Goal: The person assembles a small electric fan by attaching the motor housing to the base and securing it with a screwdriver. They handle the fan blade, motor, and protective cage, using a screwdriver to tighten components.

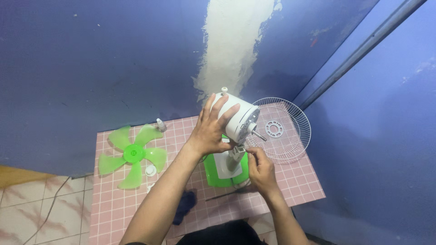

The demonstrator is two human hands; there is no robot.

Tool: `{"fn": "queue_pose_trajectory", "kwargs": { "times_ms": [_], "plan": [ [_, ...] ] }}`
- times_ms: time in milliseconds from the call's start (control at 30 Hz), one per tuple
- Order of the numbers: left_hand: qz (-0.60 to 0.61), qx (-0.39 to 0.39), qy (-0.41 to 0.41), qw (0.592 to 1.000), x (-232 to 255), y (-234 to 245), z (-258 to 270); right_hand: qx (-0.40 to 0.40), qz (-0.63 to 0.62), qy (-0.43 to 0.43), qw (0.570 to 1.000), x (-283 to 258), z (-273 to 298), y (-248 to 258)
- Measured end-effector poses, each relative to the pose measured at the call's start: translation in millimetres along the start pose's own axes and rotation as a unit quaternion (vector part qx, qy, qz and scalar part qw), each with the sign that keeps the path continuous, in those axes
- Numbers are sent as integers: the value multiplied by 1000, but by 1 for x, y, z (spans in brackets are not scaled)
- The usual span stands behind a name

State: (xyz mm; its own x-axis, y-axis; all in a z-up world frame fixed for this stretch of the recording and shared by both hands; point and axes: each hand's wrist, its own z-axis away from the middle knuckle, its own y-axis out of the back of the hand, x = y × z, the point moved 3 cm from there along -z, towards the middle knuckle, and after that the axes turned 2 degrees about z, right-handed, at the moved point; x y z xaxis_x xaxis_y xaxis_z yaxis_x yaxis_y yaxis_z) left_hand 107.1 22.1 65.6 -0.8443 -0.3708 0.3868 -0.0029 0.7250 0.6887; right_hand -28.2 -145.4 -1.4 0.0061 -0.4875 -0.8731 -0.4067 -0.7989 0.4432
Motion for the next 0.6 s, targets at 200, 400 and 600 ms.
{"fn": "queue_pose_trajectory", "kwargs": {
  "times_ms": [200, 400, 600],
  "plan": [
    [-16, 8, -6, 1000, -3, -3, 3, 87, 77, 97, 988, -20, 9, -10],
    [-22, 4, -1, 1000, -4, -4, 4, 108, 143, 127, 976, -28, 11, -13],
    [-28, -2, 7, 1000, -5, -5, 4, 118, 164, 137, 970, -26, 13, -19]
  ]
}}
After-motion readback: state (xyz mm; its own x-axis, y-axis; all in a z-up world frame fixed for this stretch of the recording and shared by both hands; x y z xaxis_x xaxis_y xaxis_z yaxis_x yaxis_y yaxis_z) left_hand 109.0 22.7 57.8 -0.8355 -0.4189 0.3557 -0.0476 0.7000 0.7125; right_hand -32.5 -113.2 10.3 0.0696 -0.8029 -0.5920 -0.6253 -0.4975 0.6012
